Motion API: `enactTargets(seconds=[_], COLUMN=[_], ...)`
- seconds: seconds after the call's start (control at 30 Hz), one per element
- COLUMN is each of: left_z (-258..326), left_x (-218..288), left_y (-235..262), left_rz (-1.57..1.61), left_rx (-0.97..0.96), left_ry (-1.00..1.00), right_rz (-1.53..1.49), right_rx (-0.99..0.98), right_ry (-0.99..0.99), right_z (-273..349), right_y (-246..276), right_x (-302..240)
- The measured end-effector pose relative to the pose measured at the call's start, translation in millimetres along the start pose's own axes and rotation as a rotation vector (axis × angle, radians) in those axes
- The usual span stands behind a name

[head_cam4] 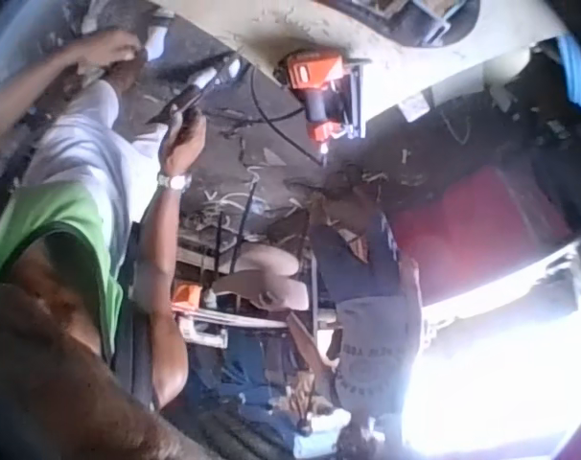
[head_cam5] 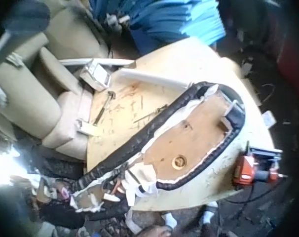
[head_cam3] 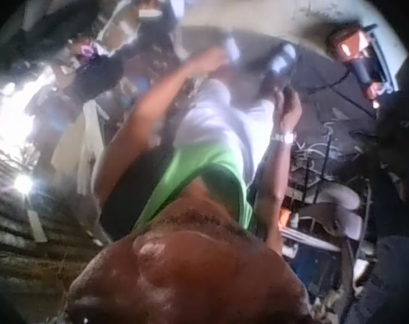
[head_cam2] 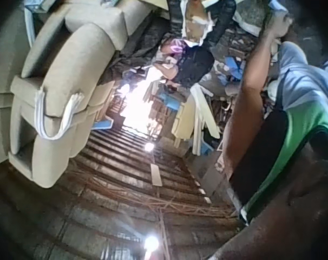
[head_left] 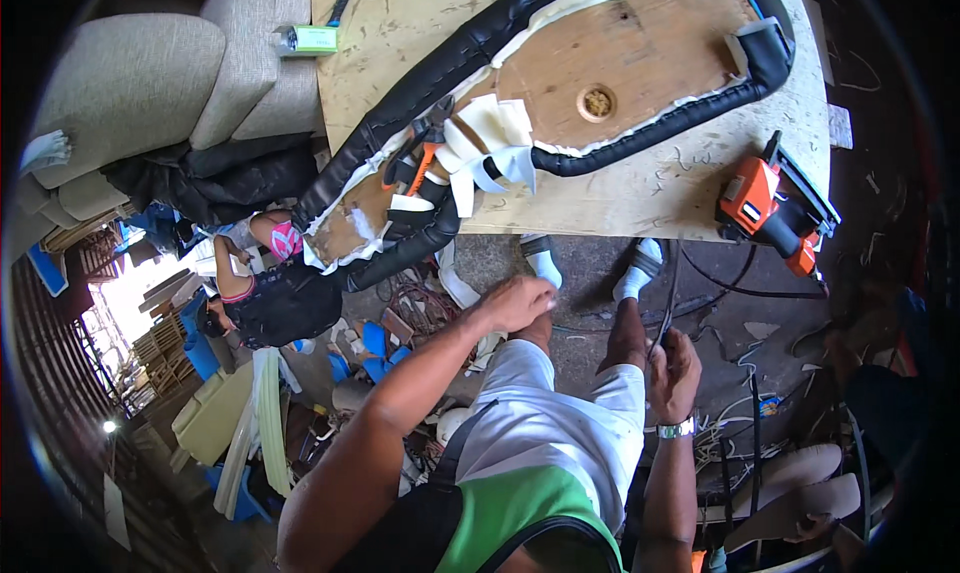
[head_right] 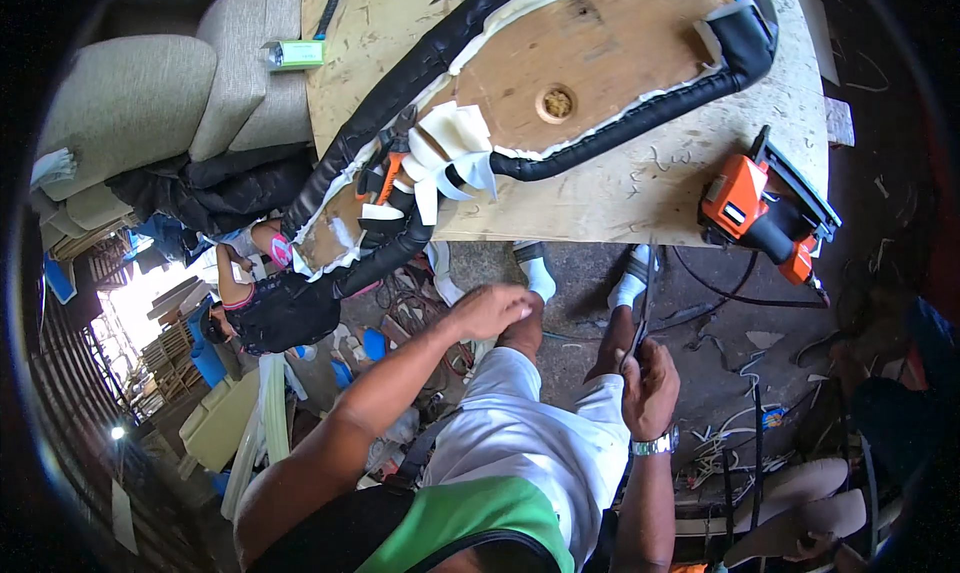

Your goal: Upholstering a furniture piece with black vinyl/leather using a staple gun, screwdriver, and other tools.

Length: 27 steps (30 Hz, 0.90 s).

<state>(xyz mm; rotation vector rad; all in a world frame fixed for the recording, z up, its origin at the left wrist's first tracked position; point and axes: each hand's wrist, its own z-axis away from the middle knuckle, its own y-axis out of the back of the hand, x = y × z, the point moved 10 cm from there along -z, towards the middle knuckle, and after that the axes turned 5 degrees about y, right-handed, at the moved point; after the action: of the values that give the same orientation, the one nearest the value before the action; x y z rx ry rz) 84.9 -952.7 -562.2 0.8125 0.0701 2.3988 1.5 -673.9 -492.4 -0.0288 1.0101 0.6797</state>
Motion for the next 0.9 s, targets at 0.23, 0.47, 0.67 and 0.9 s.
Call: enactTargets(seconds=[0.23,0.47,0.67,0.9], left_z=[60,137,112,129], left_x=[-33,-15,-18,-19], left_y=[114,316,313,296], left_rz=[0.282,-0.289,-0.411,0.364], left_rx=[0.653,1.217,1.039,0.786], left_ry=[-0.230,-0.245,-0.178,-0.241], right_rz=[0.037,-0.178,0.003,-0.075], right_rx=[0.044,0.175,0.008,0.040], right_ry=[-0.026,-0.235,-0.191,-0.165], right_z=[-4,28,59,102], right_y=[-56,-115,-189,-178], right_x=[-10,-13,-43,-11])
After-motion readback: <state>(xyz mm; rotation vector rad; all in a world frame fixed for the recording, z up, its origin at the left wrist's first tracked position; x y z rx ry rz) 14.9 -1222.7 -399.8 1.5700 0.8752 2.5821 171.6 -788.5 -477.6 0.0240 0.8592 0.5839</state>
